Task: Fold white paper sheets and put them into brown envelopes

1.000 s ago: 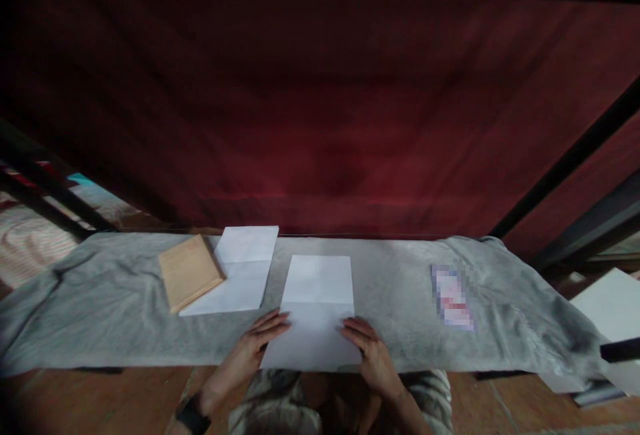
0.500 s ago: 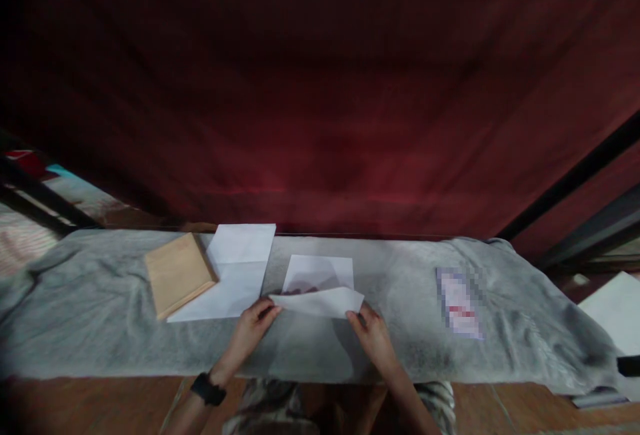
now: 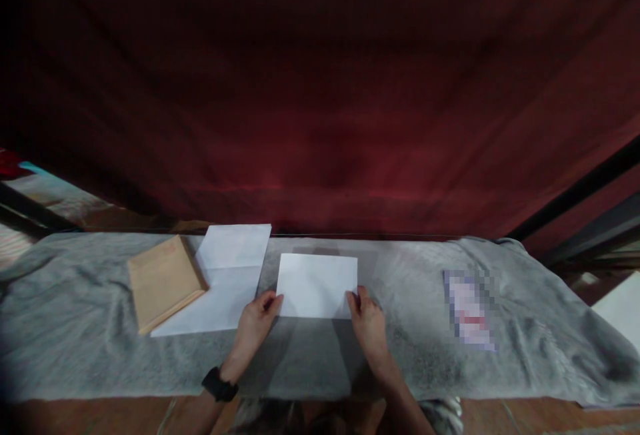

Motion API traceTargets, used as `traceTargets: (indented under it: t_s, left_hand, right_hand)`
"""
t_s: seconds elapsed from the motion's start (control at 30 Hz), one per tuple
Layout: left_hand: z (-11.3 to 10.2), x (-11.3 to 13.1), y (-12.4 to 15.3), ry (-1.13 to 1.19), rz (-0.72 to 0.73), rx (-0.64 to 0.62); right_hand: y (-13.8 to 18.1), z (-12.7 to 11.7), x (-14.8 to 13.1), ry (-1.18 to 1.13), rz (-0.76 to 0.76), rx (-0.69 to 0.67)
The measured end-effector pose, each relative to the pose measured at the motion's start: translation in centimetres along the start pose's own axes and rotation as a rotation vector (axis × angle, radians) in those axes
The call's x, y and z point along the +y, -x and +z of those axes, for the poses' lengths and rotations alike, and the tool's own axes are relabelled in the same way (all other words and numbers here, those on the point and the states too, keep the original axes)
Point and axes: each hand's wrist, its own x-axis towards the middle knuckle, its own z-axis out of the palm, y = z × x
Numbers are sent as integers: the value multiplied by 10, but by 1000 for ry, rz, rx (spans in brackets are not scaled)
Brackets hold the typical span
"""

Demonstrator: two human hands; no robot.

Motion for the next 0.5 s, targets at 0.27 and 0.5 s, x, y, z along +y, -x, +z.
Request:
traceTargets:
  t_s: [0.27, 0.5]
  left_hand:
    - [0, 14, 1, -255, -93, -46]
    - [0, 26, 14, -497, 7, 47]
  right_hand:
    - [2, 8, -8, 248, -50, 30]
    - [2, 8, -20, 255, -148, 188]
